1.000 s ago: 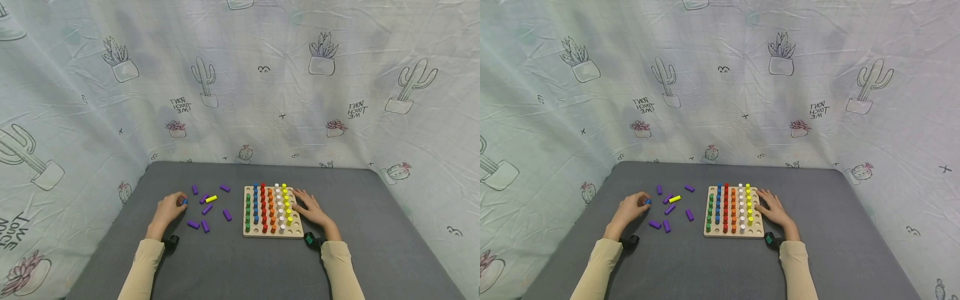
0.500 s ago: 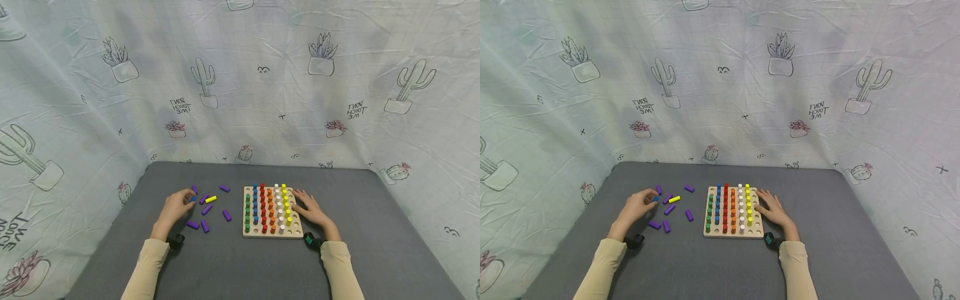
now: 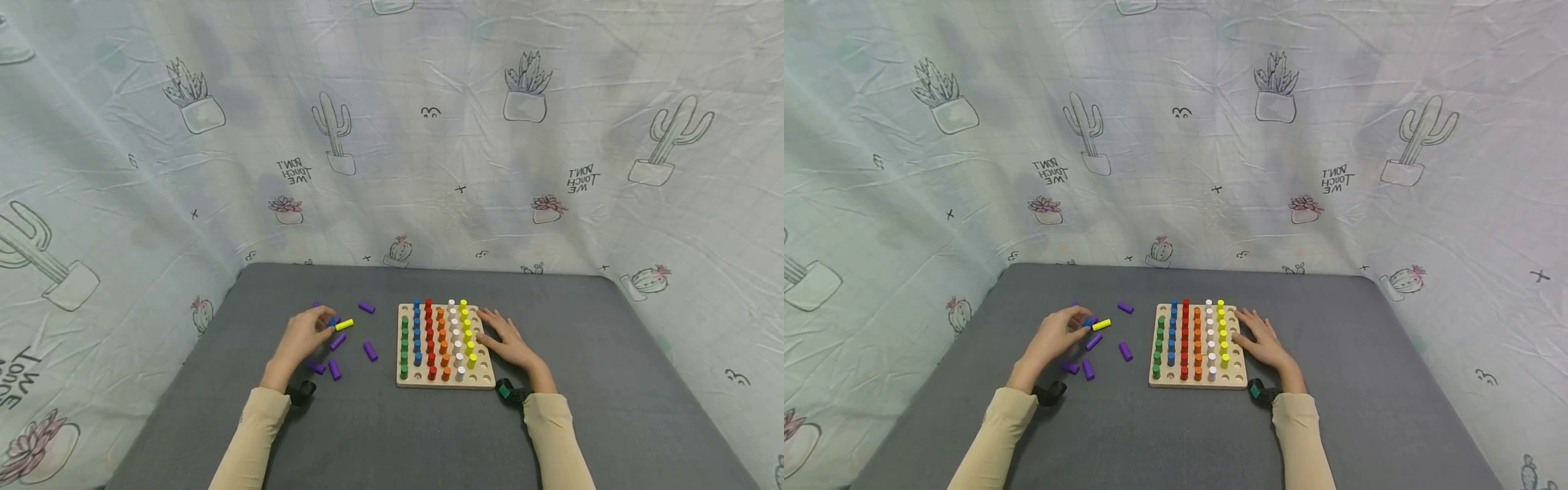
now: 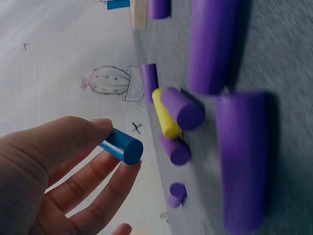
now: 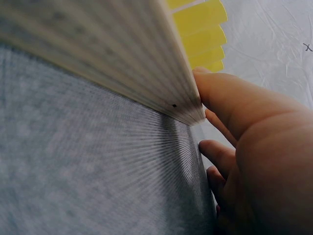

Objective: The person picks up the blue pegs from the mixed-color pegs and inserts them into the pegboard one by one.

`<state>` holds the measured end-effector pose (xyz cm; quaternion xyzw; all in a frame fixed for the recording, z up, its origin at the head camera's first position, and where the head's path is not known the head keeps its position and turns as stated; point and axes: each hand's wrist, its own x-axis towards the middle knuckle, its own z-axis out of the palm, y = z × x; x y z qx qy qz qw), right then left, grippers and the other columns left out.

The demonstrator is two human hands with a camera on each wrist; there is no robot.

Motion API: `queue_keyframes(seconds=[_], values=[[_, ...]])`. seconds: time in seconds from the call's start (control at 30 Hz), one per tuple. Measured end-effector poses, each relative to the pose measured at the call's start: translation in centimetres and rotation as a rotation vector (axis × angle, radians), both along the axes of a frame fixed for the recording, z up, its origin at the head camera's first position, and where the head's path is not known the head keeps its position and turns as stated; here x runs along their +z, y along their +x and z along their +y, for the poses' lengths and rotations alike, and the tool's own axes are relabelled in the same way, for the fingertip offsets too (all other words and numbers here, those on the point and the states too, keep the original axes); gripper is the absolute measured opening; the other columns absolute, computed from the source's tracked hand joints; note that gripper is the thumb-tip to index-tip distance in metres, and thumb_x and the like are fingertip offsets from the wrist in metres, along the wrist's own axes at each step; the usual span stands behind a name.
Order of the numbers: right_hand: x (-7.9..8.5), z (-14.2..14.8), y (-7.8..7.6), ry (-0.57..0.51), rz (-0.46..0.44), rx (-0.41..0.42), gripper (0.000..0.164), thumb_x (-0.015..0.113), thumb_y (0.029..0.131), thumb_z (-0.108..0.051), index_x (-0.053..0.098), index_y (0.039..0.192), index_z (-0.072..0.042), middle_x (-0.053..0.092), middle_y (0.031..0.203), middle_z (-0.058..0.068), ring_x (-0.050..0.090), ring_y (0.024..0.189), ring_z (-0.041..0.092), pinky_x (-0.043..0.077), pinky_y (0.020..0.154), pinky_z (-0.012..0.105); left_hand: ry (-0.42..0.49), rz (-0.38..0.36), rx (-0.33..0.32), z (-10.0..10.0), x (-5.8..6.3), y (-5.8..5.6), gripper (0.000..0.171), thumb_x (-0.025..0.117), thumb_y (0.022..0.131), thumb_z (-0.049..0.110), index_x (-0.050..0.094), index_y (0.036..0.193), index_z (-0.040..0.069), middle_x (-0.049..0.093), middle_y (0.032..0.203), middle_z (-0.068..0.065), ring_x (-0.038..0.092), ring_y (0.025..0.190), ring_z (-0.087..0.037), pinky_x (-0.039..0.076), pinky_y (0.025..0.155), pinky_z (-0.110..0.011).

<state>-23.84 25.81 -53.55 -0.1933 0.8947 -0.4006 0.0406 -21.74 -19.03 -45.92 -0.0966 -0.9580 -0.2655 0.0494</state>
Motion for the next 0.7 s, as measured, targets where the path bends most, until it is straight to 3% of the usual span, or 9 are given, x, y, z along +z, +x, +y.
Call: queue_keyframes(seconds=[0.7], values=[[0.0, 0.1, -0.1, -0.003, 0.011, 0.016, 0.059, 0.052, 0.095, -0.028, 0.030, 0.145, -0.008, 0.021, 0.150, 0.024, 0.008, 0.138, 0.045, -0.003, 0.108, 0.062, 0.065, 0.023, -0.104, 4.4, 0.0, -0.5, 0.025, 0.071, 0.081, 0.010, 0.066, 0.105, 0.011, 0.067, 0.096, -0.002, 0.064, 0.084, -0.018, 0.052, 0.072, -0.033]])
